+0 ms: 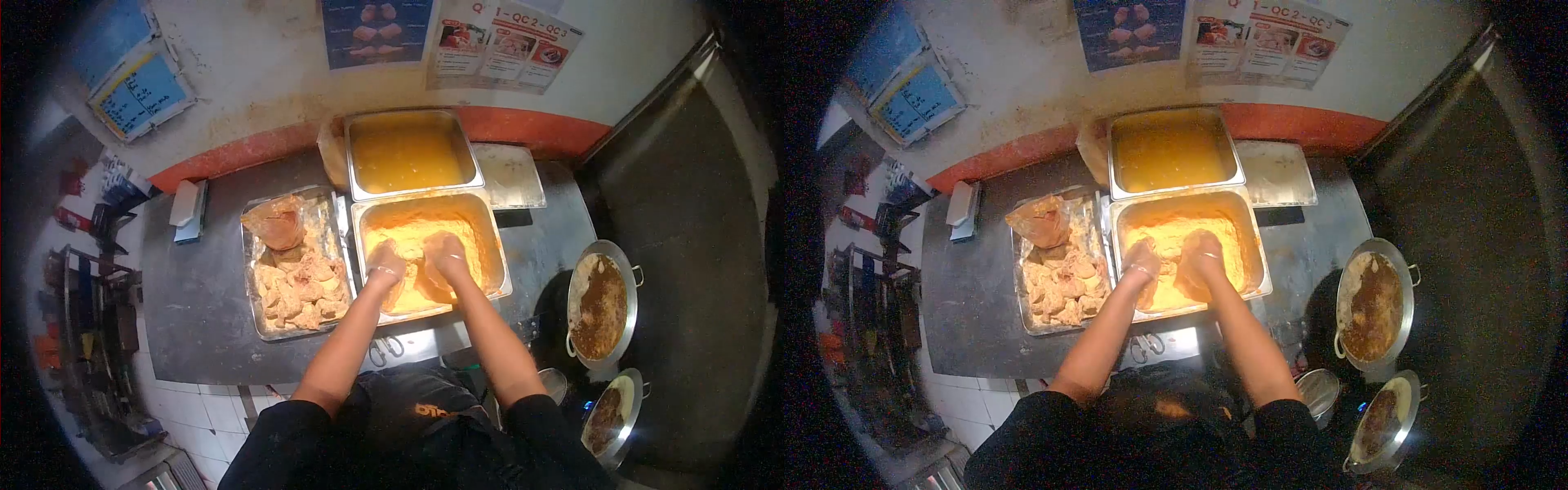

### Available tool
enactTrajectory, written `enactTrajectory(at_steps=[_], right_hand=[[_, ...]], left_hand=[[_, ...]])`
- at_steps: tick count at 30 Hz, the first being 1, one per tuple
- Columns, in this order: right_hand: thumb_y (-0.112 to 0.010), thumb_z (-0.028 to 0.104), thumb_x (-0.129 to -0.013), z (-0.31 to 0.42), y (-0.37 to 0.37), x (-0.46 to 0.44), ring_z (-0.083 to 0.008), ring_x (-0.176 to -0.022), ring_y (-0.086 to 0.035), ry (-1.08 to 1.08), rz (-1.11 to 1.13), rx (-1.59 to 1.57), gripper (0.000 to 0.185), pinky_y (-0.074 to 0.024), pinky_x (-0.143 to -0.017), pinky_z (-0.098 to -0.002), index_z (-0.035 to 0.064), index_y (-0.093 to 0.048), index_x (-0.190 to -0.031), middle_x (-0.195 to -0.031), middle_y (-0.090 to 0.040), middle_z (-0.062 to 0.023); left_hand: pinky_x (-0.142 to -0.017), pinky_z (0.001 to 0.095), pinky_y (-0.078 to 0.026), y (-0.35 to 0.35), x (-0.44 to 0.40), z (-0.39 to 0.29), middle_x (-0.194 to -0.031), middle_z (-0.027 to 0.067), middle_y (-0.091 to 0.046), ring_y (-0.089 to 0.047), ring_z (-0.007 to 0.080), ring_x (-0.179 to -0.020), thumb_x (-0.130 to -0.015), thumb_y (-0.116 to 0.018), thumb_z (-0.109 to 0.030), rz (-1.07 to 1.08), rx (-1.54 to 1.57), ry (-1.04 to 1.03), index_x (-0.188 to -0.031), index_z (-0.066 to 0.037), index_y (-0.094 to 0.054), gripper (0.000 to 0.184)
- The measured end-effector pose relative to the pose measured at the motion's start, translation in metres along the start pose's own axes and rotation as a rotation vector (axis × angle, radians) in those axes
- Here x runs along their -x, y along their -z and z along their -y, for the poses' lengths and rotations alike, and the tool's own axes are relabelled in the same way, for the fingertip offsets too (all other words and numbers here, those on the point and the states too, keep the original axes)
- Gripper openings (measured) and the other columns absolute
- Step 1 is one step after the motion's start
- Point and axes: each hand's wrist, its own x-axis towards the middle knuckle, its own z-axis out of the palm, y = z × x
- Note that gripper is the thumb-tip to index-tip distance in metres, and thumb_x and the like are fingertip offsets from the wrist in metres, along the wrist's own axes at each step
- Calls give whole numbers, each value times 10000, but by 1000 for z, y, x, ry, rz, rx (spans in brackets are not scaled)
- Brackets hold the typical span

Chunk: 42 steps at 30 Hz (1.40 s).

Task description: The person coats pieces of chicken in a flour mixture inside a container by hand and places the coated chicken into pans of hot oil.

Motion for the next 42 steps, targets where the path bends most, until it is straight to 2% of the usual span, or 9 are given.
enactTrajectory(at_steps=[5, 7, 10, 11, 18, 23, 29, 37, 42], right_hand=[[-711, 166, -723, 42, 36, 15, -311, -898, -631, -90, 53, -255, 253, -492, -780, -397, 17, -638, -915, -915, -663, -160], [-702, 153, -727, -4, 5, 21, -289, -889, -639, 392, -276, 228, 230, -502, -742, -372, 21, -638, -904, -908, -666, -148], [-684, 123, -721, -30, 0, 4, -280, -851, -639, 334, -61, 356, 217, -504, -721, -359, 34, -645, -915, -874, -660, -139], [-654, 98, -712, 40, 36, 20, -282, -807, -632, -56, -79, -248, 181, -502, -710, -362, 41, -645, -883, -827, -642, -134], [-635, 85, -695, 17, 50, -10, -271, -760, -624, 245, -151, 14, 181, -495, -659, -366, 31, -641, -868, -815, -640, -142], [-643, 119, -708, 41, 77, -13, -278, -796, -626, -76, 30, 162, 205, -500, -726, -373, 51, -654, -901, -852, -650, -146], [-525, 93, -854, -18, 58, 7, -225, -857, -620, 214, -212, 280, 128, -511, -757, -339, 55, -623, -925, -982, -645, -105], [-628, 125, -767, -44, 53, 17, -293, -921, -626, -100, 76, 447, 220, -499, -794, -382, 44, -630, -971, -952, -651, -154], [-649, 89, -739, -65, 53, 23, -296, -889, -627, -39, -114, 133, 231, -496, -781, -392, 28, -628, -961, -933, -648, -163]], left_hand=[[-993, 394, -403, 11, 6, -7, -1221, 263, -545, -517, 366, -1164, -753, -499, -53, -139, 196, 38, -1273, 16, -495, 525], [-991, 394, -403, 5, 3, -2, -1215, 269, -546, -516, 370, -1162, -750, -502, -46, -212, 244, 25, -1263, 26, -502, 518], [-983, 390, -408, 10, -3, -5, -1195, 283, -548, -524, 377, -1145, -736, -520, -47, -195, 280, -24, -1254, 35, -506, 525], [-969, 385, -419, 6, -3, -2, -1168, 279, -560, -536, 378, -1122, -732, -527, -49, -212, 262, -28, -1257, 34, -503, 532], [-951, 371, -438, -3, -4, 5, -1094, 255, -587, -557, 372, -1074, -722, -550, -72, -292, 205, -96, -1225, 17, -525, 512], [-989, 386, -406, 9, -7, -3, -1152, 267, -561, -523, 368, -1130, -718, -530, -62, -198, 256, -44, -1226, 16, -524, 514], [-1002, 388, -397, 9, -3, -1, -1160, 263, -568, -528, 379, -1127, -720, -503, -42, -173, 237, -71, -1190, 33, -546, 477], [-927, 368, -449, 20, 4, -9, -1079, 214, -609, -579, 338, -1034, -715, -549, -47, -155, 227, -125, -1148, 25, -566, 439], [-838, 382, -479, 18, 11, -11, -986, 217, -623, -606, 342, -942, -696, -564, -40, -199, 235, -89, -1082, 26, -582, 392]])
